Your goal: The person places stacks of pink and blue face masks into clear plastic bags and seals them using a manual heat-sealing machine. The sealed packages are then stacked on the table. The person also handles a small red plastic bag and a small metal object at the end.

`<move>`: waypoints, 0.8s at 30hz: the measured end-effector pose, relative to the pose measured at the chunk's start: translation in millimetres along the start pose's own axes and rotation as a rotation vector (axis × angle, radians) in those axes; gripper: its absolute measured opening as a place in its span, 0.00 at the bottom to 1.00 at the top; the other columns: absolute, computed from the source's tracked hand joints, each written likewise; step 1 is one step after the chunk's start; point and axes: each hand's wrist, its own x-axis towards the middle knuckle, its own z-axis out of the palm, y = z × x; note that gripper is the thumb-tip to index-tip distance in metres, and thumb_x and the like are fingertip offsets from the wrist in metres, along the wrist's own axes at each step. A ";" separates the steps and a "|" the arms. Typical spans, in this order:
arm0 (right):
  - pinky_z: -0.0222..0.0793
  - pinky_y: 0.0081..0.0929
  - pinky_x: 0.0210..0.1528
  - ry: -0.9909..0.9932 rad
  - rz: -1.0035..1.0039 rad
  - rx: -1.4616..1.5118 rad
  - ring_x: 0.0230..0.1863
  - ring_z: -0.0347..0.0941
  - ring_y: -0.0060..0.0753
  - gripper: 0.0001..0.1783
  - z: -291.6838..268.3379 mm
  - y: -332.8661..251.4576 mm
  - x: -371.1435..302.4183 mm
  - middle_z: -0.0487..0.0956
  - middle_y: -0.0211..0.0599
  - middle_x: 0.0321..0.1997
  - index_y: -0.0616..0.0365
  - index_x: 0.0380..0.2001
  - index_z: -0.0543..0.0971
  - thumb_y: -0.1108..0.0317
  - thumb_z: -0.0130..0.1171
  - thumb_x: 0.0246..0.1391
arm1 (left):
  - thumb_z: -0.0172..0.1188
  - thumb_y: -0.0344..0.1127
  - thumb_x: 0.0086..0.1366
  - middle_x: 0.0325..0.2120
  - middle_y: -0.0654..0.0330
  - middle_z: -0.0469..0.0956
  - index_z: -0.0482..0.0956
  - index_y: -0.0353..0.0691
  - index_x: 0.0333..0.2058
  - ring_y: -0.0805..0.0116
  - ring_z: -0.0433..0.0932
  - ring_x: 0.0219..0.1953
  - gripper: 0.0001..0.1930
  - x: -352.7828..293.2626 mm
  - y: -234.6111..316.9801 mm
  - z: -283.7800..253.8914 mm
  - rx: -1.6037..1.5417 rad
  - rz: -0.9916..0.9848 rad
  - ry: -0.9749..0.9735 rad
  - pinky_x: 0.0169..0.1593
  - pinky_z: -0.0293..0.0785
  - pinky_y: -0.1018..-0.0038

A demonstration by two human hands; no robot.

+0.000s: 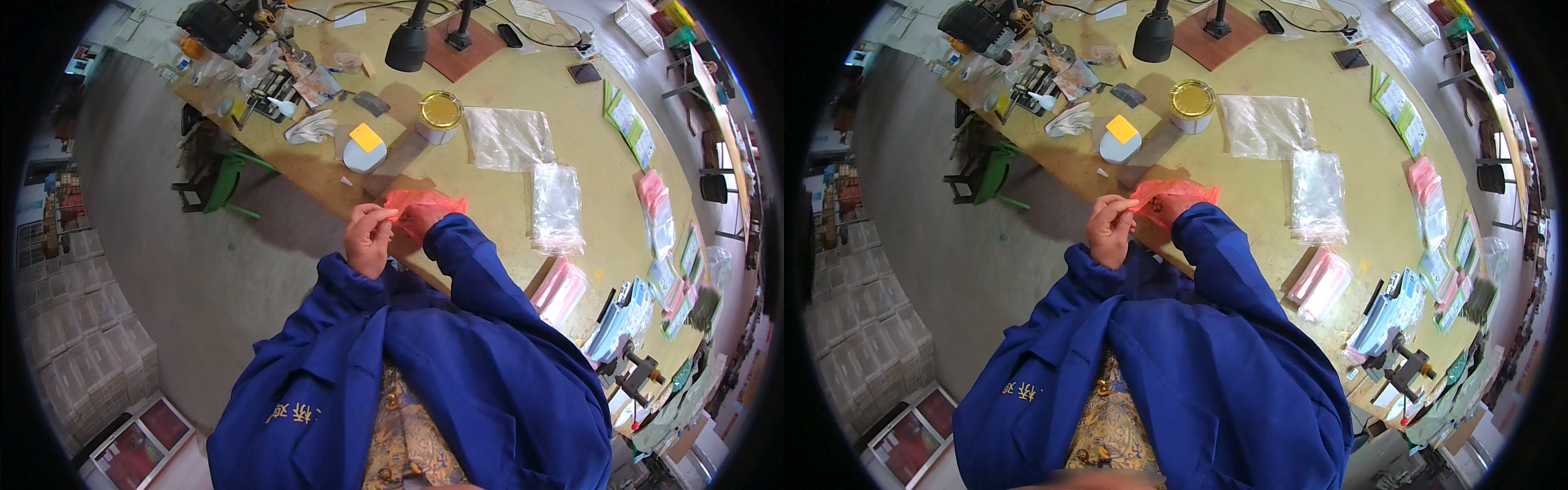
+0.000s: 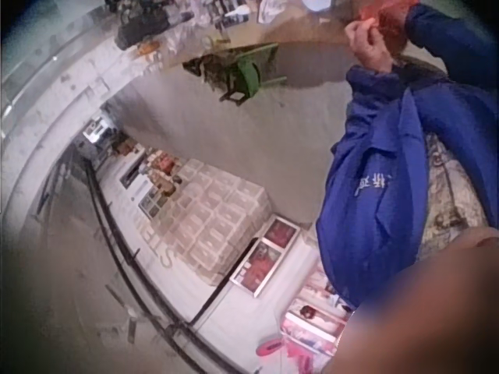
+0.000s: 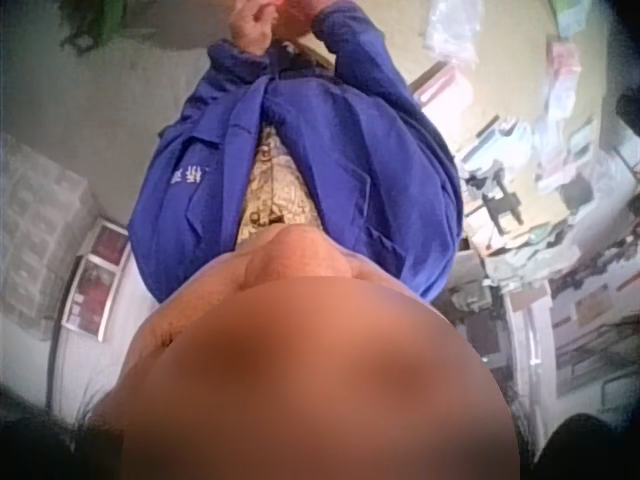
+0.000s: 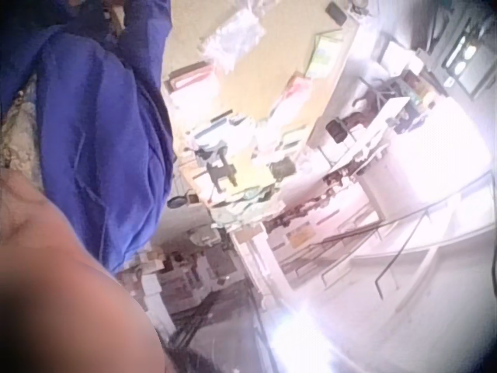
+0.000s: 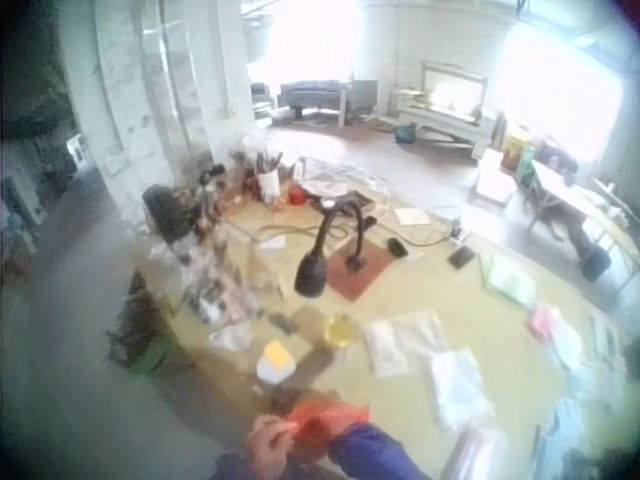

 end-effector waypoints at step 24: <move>0.77 0.23 0.38 0.296 0.352 1.431 0.35 0.80 0.27 0.11 14.5 20.2 -35.1 0.83 0.35 0.37 0.65 0.43 0.81 0.73 0.61 0.58 | 0.58 0.25 0.64 0.38 0.64 0.74 0.72 0.35 0.52 0.76 0.76 0.37 0.17 -1.3 6.2 -12.7 0.002 -0.121 0.037 0.40 0.75 0.79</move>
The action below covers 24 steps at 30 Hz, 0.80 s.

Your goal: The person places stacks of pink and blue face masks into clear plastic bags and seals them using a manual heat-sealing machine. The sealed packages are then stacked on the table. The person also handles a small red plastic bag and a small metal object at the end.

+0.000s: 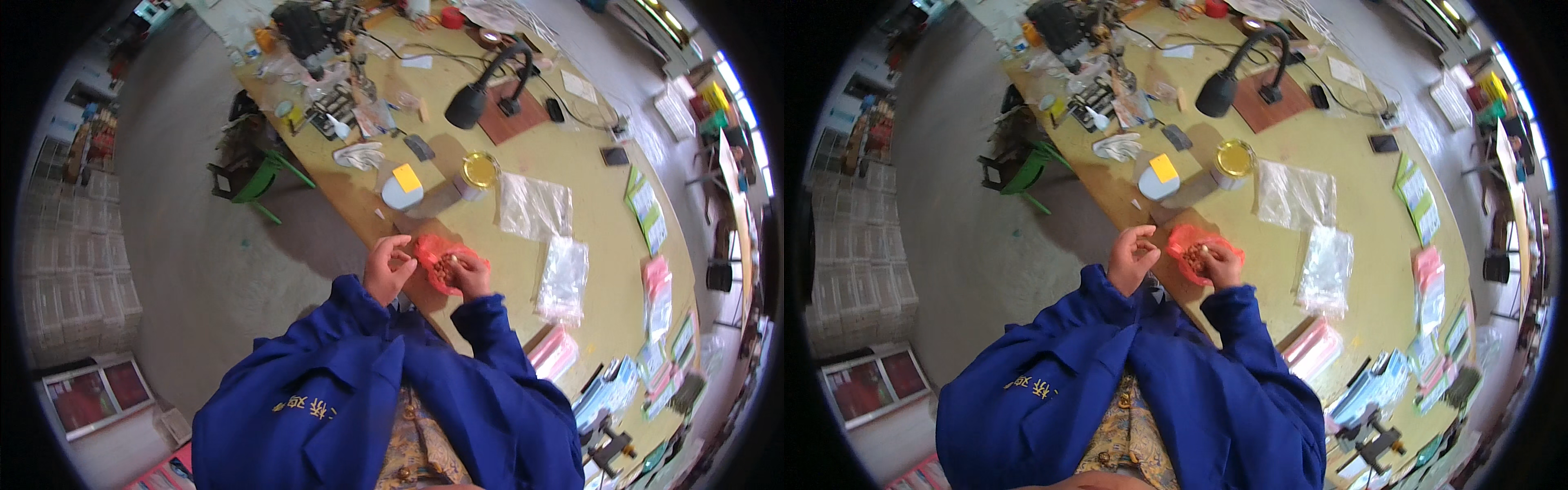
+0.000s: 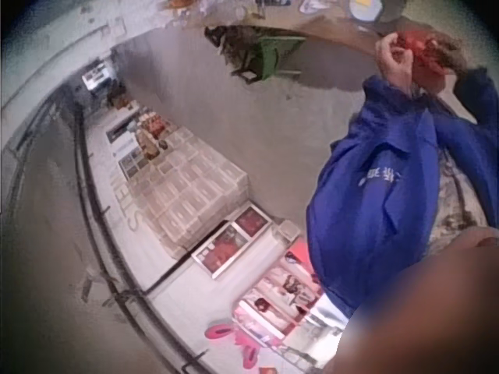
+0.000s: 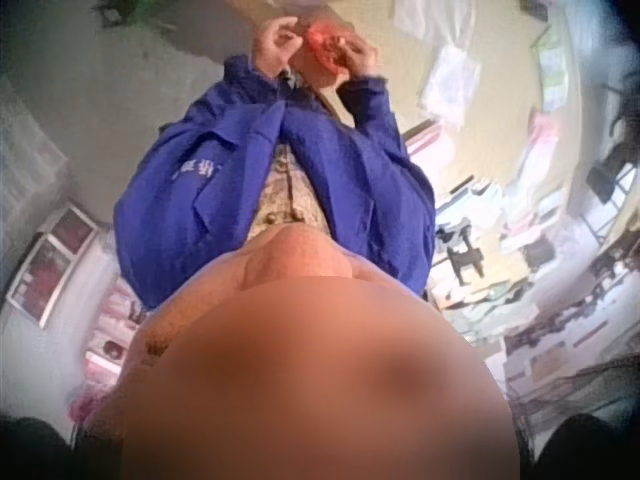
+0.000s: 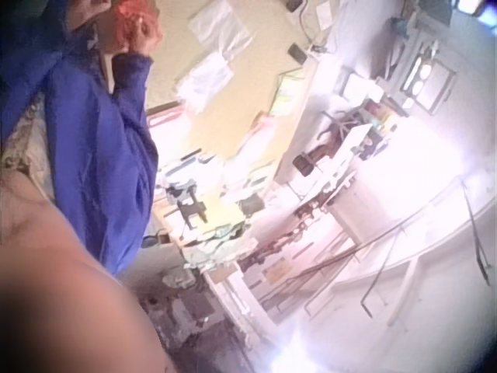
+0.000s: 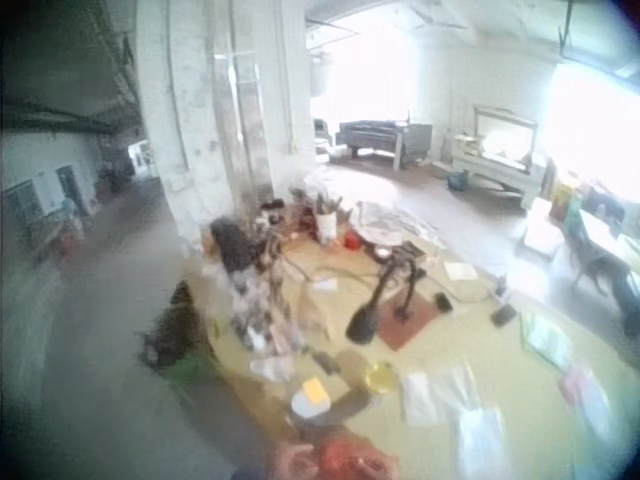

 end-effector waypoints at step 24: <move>0.77 0.35 0.39 -1.501 -1.189 -1.099 0.41 0.77 0.47 0.16 569.9 -85.0 -94.9 0.76 0.37 0.48 0.47 0.42 0.80 0.70 0.59 0.46 | 0.45 0.42 0.72 0.40 0.55 0.81 0.74 0.35 0.51 0.65 0.80 0.41 0.19 -78.8 -113.4 -442.9 -1.558 -0.250 -0.140 0.47 0.75 0.70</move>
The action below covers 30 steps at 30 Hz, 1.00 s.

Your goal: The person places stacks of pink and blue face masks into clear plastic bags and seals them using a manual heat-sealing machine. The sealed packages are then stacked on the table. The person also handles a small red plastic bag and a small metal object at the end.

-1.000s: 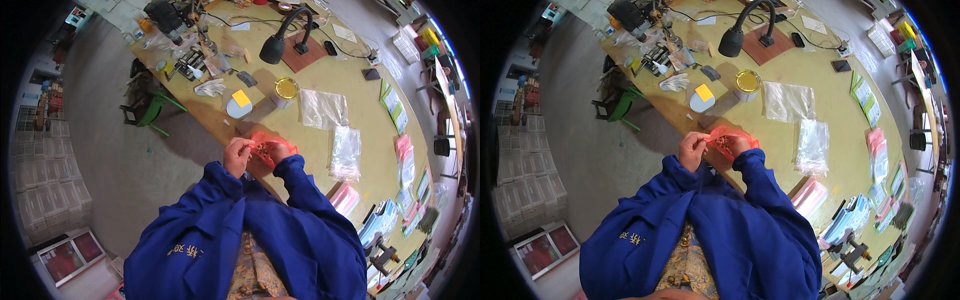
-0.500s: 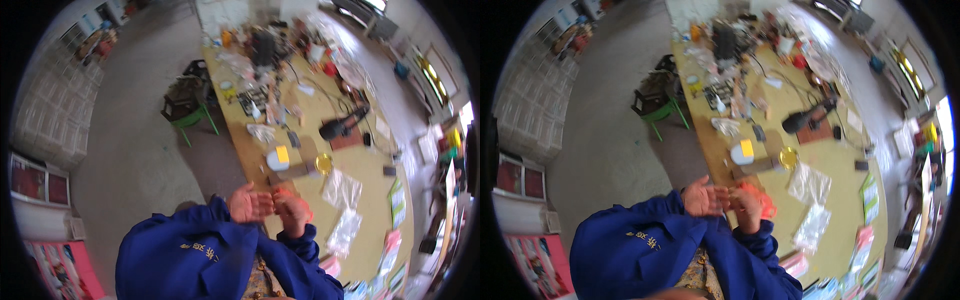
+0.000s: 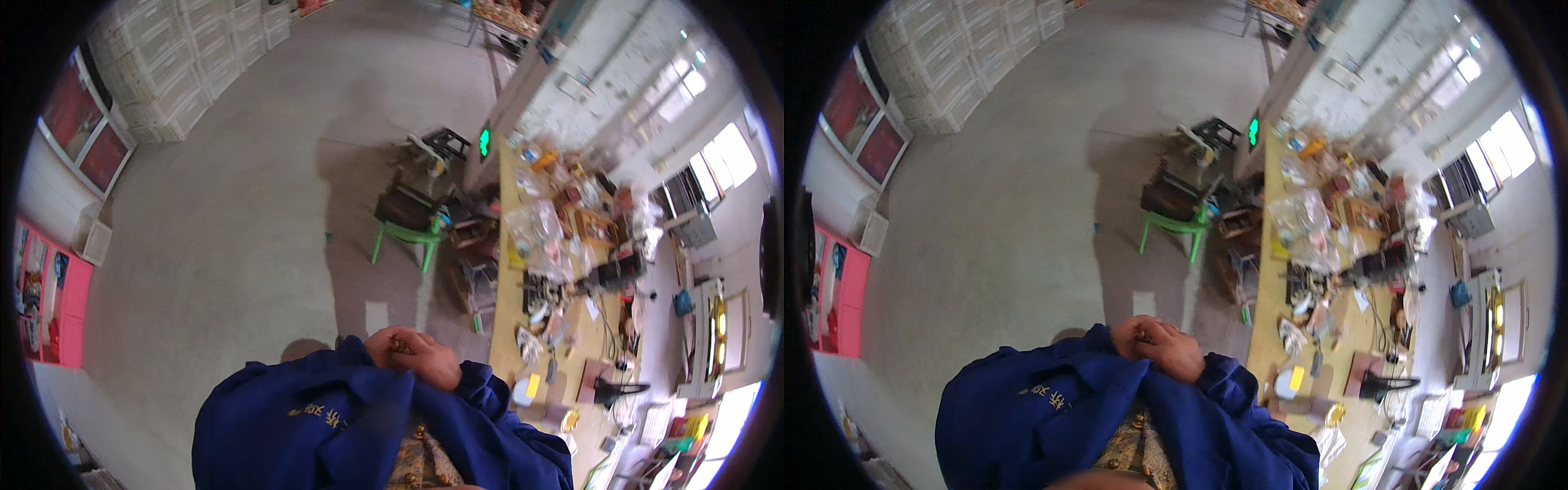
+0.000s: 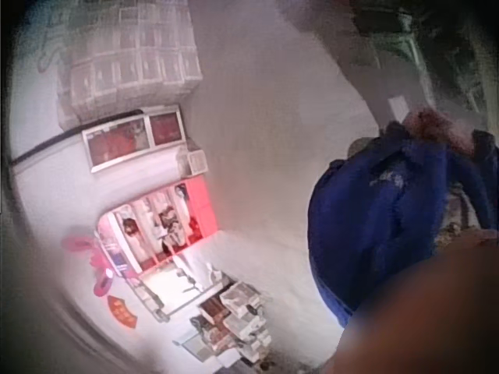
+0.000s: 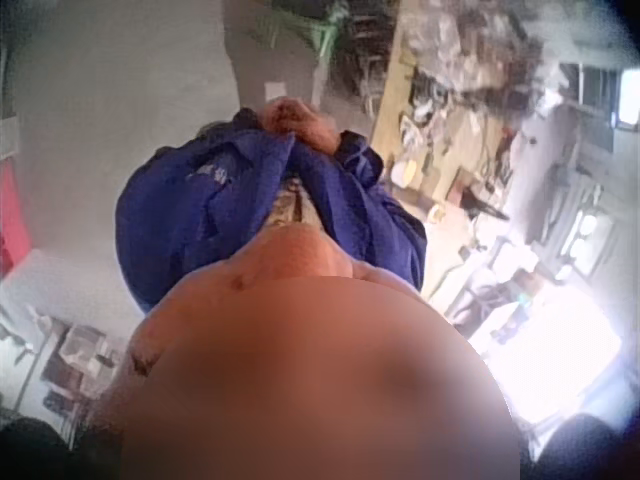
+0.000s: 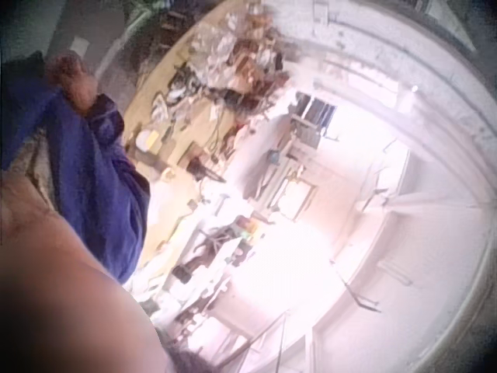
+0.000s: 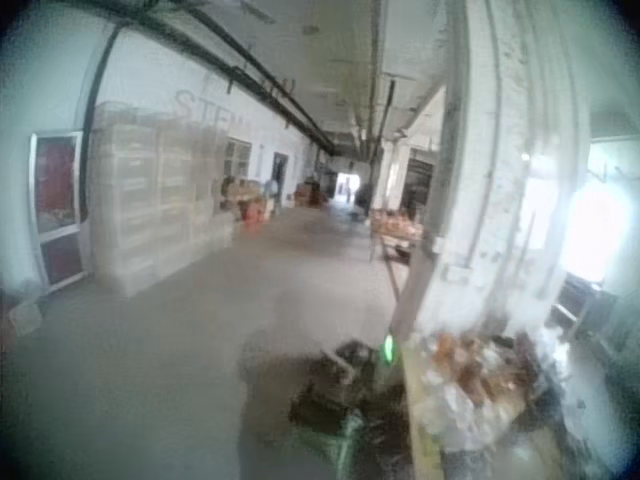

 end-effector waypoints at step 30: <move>0.75 0.23 0.38 0.062 0.235 1.076 0.36 0.79 0.23 0.09 -26.7 406.6 893.2 0.82 0.36 0.33 0.64 0.40 0.79 0.71 0.62 0.58 | 0.59 0.30 0.66 0.17 0.64 0.71 0.79 0.31 0.38 0.79 0.64 0.16 0.07 -10.8 887.7 -44.3 0.308 1.033 0.895 0.19 0.59 0.80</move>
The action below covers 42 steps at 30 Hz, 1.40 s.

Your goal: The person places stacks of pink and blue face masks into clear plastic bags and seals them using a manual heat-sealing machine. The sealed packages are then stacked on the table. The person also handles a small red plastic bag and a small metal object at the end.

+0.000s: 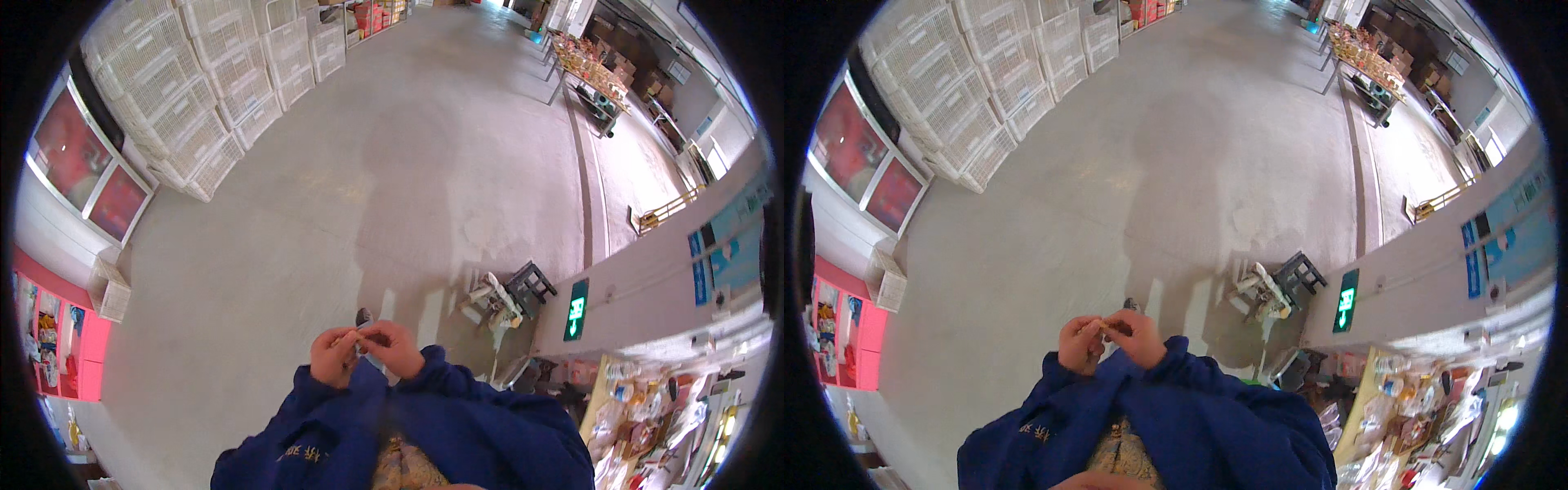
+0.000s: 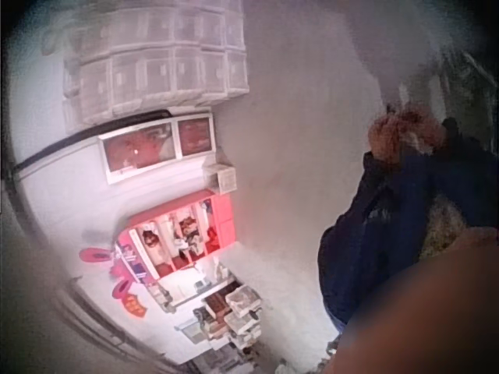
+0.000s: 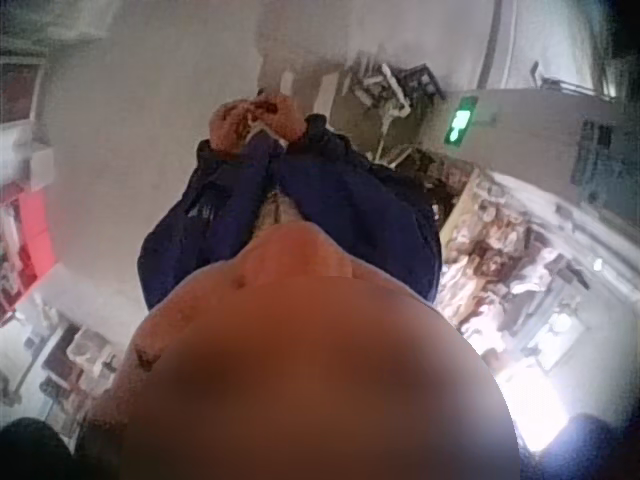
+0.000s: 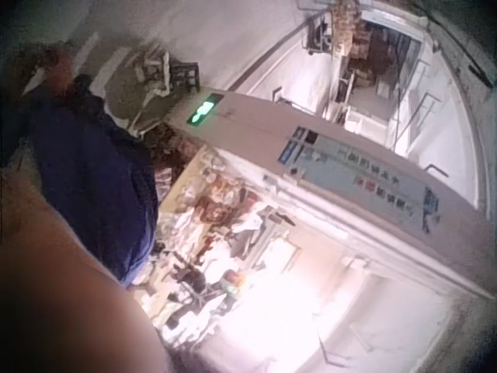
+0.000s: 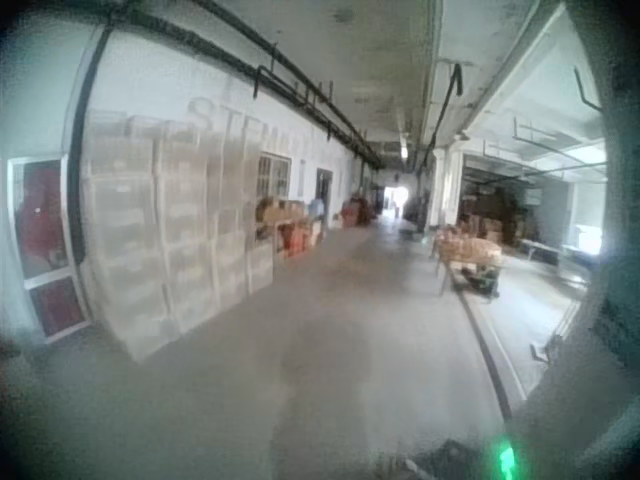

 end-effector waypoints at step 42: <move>0.63 0.22 0.24 0.852 -0.199 -0.008 0.23 0.65 0.19 0.17 -859.7 -211.2 1186.8 0.71 0.32 0.22 0.62 0.28 0.71 0.63 0.48 0.69 | 0.58 0.32 0.69 0.19 0.68 0.73 0.81 0.35 0.38 0.82 0.66 0.18 0.07 1347.3 264.9 761.3 0.225 0.148 -0.508 0.20 0.60 0.82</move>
